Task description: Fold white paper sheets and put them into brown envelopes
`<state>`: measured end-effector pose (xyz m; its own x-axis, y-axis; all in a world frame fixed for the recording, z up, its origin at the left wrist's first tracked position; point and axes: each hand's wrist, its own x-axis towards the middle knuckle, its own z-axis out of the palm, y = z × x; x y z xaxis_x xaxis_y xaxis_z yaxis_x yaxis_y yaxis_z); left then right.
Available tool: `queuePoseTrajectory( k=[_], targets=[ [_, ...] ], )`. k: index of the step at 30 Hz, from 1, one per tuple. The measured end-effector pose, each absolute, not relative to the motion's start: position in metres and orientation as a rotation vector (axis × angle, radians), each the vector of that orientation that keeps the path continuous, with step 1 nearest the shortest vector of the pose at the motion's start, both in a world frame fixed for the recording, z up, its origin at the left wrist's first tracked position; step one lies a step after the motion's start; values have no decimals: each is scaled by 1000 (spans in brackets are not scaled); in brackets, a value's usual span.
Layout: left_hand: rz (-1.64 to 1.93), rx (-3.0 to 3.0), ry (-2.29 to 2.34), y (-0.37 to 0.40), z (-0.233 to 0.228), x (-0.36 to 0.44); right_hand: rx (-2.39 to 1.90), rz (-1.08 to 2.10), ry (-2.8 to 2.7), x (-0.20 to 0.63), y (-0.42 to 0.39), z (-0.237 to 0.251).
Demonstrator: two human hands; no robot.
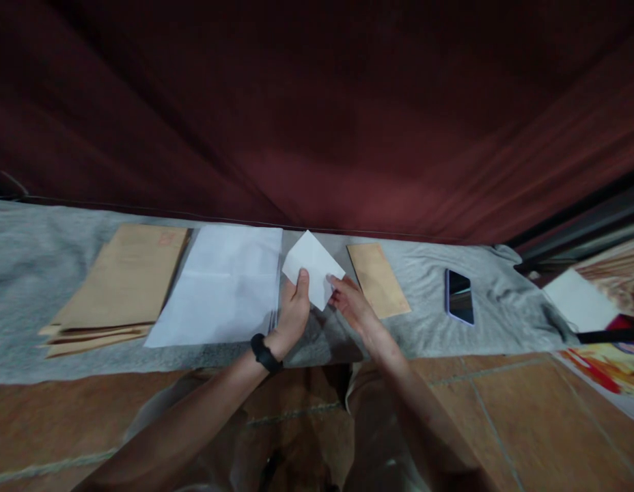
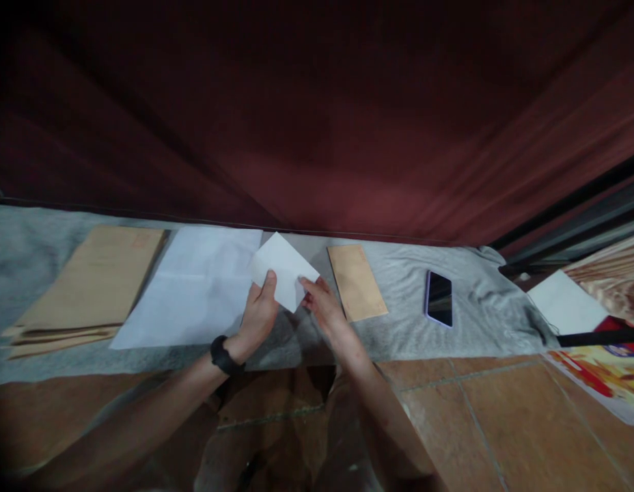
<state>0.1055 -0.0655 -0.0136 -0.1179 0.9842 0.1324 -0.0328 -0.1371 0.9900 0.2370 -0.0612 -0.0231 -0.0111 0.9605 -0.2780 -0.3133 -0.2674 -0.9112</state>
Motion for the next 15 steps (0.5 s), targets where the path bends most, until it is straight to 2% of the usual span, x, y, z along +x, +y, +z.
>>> queuePoseTrajectory(
  k=[4,8,15],
  targets=[
    [1430,1147,1091,-64,-13,101,-1289,1369,-862,243,-56,-27],
    [1494,1222,1253,-48,-18,82,-1465,1134,-1013,258,-44,-37],
    [887,2012,1569,-43,-34,62,-1861,742,-1424,270,-39,-52]
  ],
)
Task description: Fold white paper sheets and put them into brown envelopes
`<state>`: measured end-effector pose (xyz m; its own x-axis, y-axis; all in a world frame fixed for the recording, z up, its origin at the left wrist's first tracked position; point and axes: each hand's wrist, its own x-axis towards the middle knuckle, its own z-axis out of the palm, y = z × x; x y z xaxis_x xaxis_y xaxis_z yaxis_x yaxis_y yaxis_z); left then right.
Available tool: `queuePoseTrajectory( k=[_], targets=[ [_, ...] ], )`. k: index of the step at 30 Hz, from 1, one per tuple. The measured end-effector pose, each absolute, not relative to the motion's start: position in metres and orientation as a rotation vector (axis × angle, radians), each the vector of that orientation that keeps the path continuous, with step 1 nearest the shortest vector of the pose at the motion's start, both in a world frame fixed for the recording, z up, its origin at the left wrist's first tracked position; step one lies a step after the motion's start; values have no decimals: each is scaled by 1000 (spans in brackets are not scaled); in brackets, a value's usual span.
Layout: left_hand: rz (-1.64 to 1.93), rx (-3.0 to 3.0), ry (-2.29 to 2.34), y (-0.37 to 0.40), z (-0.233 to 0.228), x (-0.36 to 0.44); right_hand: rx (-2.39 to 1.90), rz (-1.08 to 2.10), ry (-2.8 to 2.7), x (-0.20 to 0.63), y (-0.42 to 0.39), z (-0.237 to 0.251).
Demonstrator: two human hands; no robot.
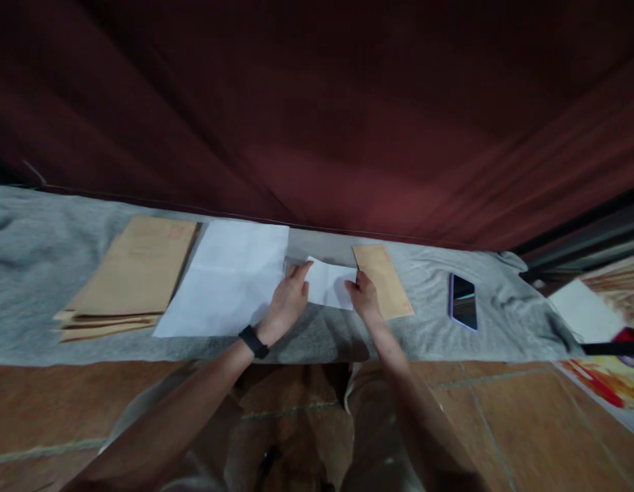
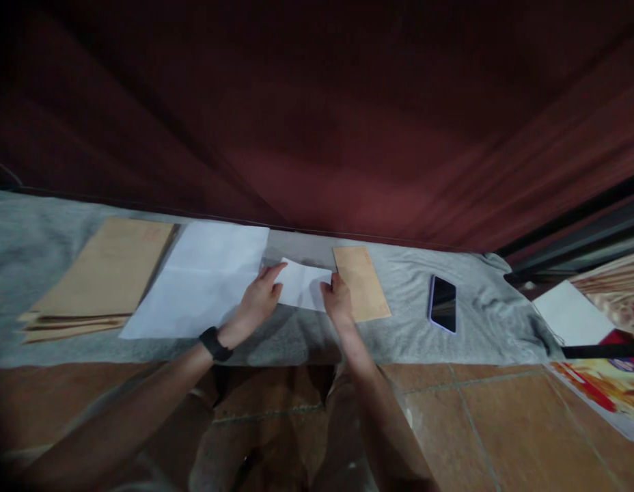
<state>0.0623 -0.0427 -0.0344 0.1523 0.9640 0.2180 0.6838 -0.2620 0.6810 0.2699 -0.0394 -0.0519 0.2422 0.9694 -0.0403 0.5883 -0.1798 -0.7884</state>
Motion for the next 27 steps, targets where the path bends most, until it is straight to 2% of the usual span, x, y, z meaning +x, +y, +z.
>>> queuePoseTrajectory(
  k=[3,6,16,21,27],
  targets=[
    [566,2243,1659,-54,-33,65,-2032,550,-1602,268,-42,-51],
    [377,2378,1765,-63,-31,72,-2102,498,-1695,265,-44,-50],
    [350,2608,1520,-73,-51,92,-2119,472,-1782,262,-45,-46],
    [215,2674,1455,-73,-50,93,-2096,404,-1796,258,-51,-43],
    [224,2633,1466,-75,-50,95,-2110,399,-1798,254,-55,-40]
  ],
)
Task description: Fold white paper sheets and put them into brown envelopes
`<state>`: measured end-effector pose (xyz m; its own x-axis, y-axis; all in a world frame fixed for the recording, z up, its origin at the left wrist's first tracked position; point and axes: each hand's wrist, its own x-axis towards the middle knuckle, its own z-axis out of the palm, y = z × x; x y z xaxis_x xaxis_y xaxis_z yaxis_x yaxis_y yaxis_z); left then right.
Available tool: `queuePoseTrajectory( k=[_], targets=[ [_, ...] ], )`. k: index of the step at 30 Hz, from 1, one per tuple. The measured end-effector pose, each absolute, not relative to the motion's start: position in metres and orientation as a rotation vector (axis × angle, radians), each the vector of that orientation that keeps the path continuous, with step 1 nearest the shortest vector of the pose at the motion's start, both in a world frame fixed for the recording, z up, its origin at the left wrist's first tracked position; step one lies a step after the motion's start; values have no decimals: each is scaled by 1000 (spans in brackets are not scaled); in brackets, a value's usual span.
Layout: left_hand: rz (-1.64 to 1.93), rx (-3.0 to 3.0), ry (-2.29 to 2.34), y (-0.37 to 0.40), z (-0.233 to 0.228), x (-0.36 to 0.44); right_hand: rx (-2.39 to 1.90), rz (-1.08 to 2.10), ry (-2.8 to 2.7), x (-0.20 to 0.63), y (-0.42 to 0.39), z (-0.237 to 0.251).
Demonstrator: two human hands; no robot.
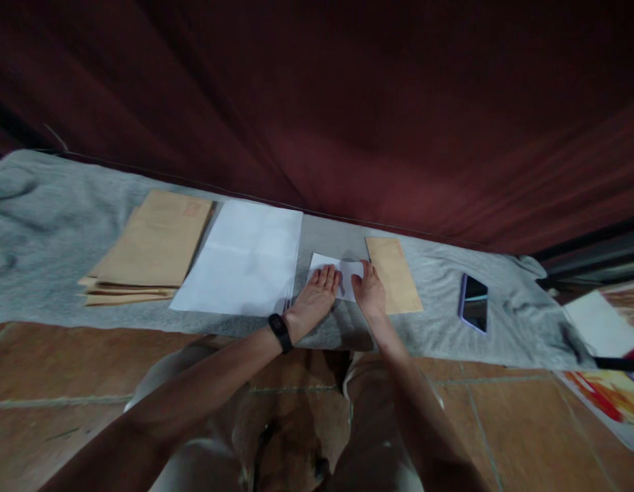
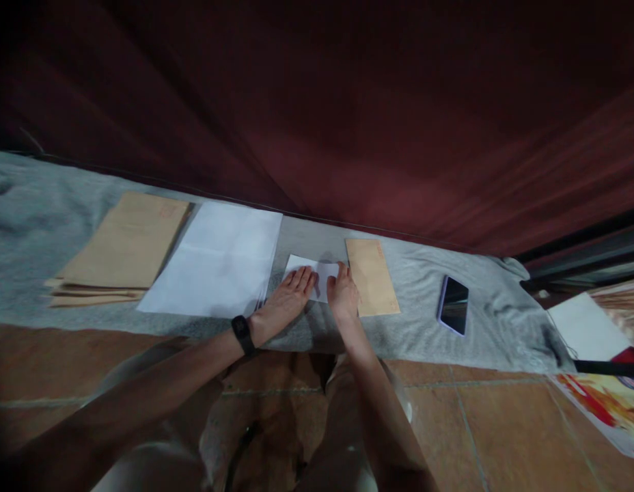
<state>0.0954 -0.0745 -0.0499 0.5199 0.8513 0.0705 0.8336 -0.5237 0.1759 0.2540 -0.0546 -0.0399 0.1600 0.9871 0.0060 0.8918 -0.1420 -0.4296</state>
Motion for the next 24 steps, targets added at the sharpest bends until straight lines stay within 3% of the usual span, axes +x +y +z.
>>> queuePoseTrajectory(
  k=[8,24],
  targets=[
    [193,2680,1494,-70,-51,89,-2089,409,-1814,257,-53,-43],
    [469,2465,1774,-62,-70,96,-2017,487,-1793,261,-48,-49]
  ],
)
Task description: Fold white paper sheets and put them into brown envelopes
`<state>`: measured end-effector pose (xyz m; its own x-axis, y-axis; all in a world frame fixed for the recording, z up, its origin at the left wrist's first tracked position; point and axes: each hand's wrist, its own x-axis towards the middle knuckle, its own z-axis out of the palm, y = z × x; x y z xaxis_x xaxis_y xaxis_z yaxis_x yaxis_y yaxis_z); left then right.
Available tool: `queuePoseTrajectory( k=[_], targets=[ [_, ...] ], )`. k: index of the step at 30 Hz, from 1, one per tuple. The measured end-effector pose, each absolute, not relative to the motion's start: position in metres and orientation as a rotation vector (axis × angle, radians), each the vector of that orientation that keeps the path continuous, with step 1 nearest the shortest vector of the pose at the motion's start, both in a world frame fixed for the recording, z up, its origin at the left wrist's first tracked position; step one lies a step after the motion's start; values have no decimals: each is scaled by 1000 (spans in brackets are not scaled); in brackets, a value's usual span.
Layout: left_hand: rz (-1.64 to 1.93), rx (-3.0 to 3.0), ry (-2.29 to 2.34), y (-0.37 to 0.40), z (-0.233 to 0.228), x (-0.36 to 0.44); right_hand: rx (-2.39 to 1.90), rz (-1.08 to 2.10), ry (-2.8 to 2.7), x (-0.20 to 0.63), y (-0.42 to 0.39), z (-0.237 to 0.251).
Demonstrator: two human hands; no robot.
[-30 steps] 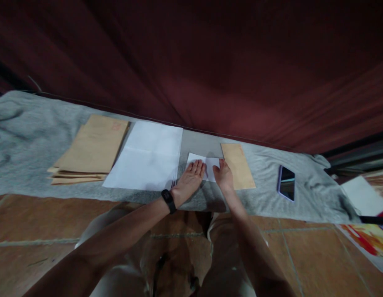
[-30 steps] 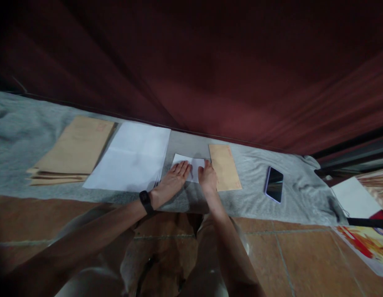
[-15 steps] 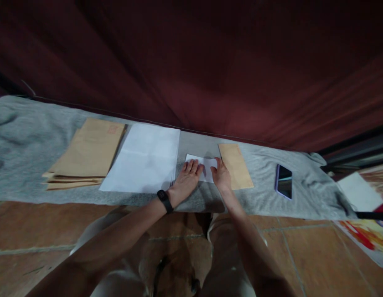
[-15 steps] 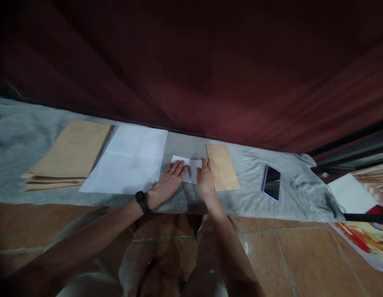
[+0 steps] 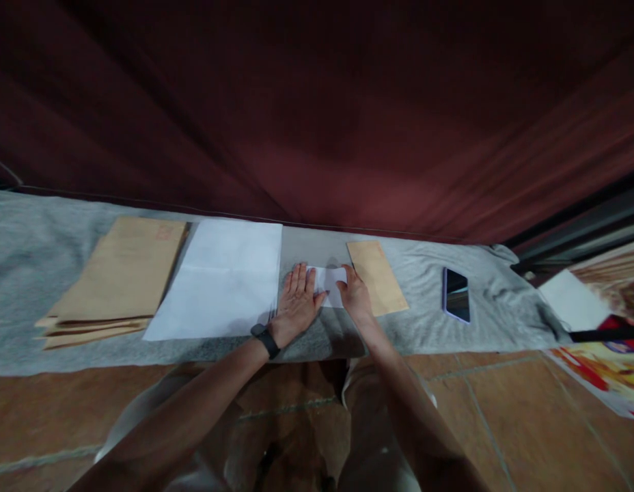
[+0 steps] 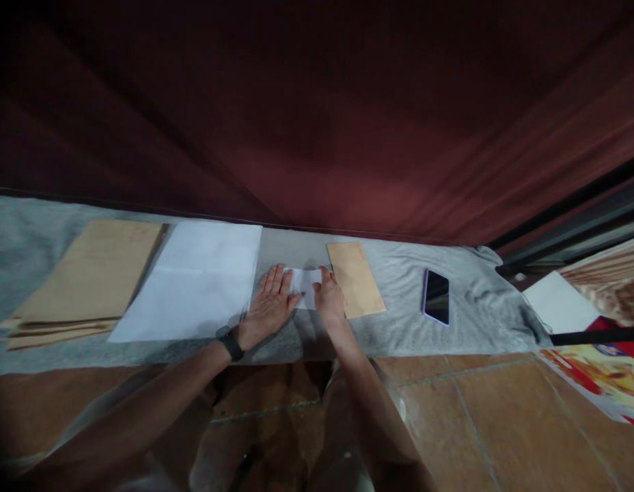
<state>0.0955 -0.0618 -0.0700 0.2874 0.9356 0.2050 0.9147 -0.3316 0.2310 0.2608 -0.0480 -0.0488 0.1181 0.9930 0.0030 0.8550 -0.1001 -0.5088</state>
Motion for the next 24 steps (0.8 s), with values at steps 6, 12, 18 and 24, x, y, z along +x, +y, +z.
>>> queuePoseTrajectory(
  k=[6,12,18,24],
  targets=[
    [453,2468,1774,-64,-71,96,-1965,441,-1774,260,-47,-54],
    [433,2453,1798,-66,-72,98,-1963,265,-1800,258,-50,-51],
    [330,2480,1792,-65,-76,96,-1570,279,-2022,230,-57,-62],
    [296,2479,1785,-56,-78,88,-1623,297,-2174,212,-64,-73]
  ],
)
